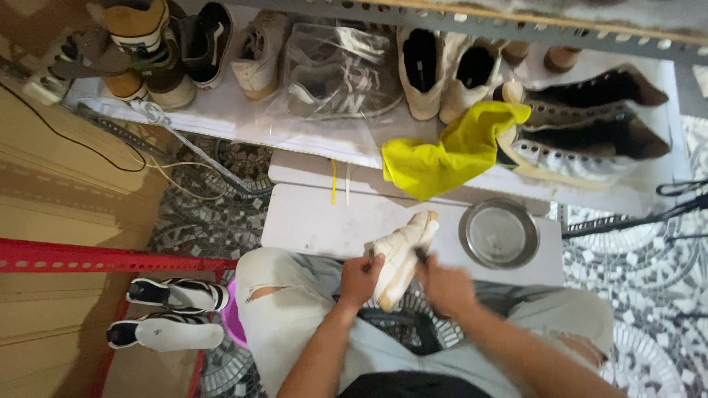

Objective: The person scrubs a white sneaker with a brush, repeatedly dipping the brush into a metal bowl of water. They clean the sole, sides, and upper parts of the shoe while seated.

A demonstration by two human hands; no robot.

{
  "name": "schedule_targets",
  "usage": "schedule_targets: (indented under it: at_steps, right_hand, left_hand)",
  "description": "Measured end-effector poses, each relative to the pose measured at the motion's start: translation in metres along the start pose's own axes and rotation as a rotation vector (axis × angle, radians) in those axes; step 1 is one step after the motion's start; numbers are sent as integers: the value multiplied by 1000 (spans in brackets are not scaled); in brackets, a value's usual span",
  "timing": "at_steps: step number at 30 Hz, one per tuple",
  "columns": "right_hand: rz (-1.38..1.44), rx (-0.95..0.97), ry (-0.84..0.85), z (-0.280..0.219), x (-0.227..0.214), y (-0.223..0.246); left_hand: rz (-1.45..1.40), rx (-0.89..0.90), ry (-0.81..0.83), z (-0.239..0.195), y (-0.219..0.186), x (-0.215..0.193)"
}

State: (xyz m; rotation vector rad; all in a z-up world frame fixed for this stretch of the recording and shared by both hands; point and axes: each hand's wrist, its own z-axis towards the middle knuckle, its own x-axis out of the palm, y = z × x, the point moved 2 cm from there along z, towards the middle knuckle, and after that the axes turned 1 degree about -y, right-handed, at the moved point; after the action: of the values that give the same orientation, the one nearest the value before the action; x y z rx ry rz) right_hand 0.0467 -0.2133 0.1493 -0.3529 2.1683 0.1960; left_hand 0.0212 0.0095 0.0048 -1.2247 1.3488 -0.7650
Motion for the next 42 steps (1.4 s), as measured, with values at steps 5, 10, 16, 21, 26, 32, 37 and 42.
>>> schedule_targets:
  at_steps: [5, 10, 16, 21, 26, 32, 37, 42]
  right_hand:
    - [32, -44, -48, 9, 25, 2]
    - [57, 22, 58, 0, 14, 14]
    - [5, 66, -172, 22, 18, -12]
    - [-213, -287, 54, -13, 23, 23]
    - [117, -16, -22, -5, 25, 15]
    - [-40, -138, -53, 14, 51, 2]
    - [28, -254, -12, -16, 23, 29]
    - [220, 25, -62, 7, 10, 15]
  left_hand:
    - [4, -14, 21, -1, 6, -2]
    - [-87, -97, -21, -5, 15, 2]
    - [-30, -31, -2, -2, 17, 6]
    - [21, -7, 12, -8, 3, 0]
    - [-20, -10, -2, -7, 11, 1]
    - [49, -12, -28, -8, 7, 0]
    - [-13, -17, 27, 0, 15, -1]
    - [-93, -226, 21, 9, 42, 3]
